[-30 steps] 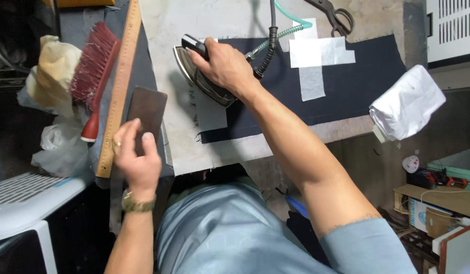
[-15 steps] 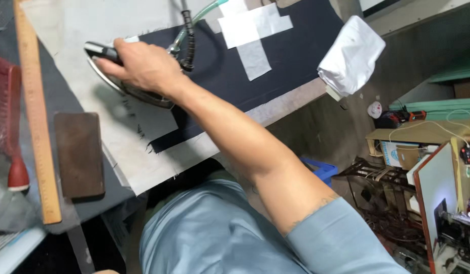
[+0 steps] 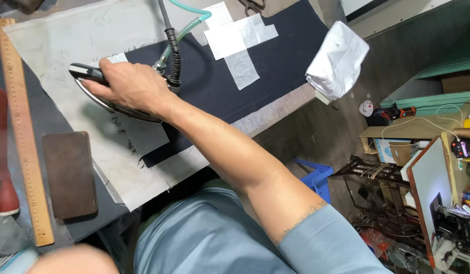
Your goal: The person takes white lining fabric from a plastic bag, measures it against a piece of dark fabric on a workbench, cuts the lining into smaller strips using shears, and then irons the lining onto the dark fabric.
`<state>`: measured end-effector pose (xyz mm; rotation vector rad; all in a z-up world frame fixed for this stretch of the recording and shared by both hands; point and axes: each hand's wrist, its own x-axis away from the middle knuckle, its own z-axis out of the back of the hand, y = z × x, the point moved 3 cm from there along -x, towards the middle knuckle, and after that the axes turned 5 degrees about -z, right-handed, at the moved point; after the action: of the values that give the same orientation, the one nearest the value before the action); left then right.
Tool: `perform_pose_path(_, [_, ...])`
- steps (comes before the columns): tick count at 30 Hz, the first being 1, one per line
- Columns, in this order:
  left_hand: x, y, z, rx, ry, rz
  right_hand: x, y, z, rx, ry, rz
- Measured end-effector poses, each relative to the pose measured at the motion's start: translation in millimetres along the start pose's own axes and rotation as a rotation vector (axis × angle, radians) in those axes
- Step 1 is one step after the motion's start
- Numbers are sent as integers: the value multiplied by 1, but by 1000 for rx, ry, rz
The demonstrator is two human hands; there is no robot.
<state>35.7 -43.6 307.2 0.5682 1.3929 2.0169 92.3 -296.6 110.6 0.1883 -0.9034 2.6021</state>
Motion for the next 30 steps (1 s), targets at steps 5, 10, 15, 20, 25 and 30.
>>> perform_pose_path(5, [9,-205,-48,-428,412,-331,-25,20,-33,187,68,-99])
perform_pose_path(10, [34,-266,-70,-922,366,-75,-47,18,-19,155,94,-64])
perform_pose_path(15, [45,-272,-82,-1046,489,-200,-67,17,-13,148,135,-90])
perform_pose_path(20, [50,-286,-81,-924,523,-216,-59,23,-19,142,80,-164])
perform_pose_path(25, [50,-290,-82,-945,560,-226,-6,17,-25,120,20,-110])
perform_pose_path(30, [50,-294,-81,-953,588,-196,60,1,-21,128,-165,-95])
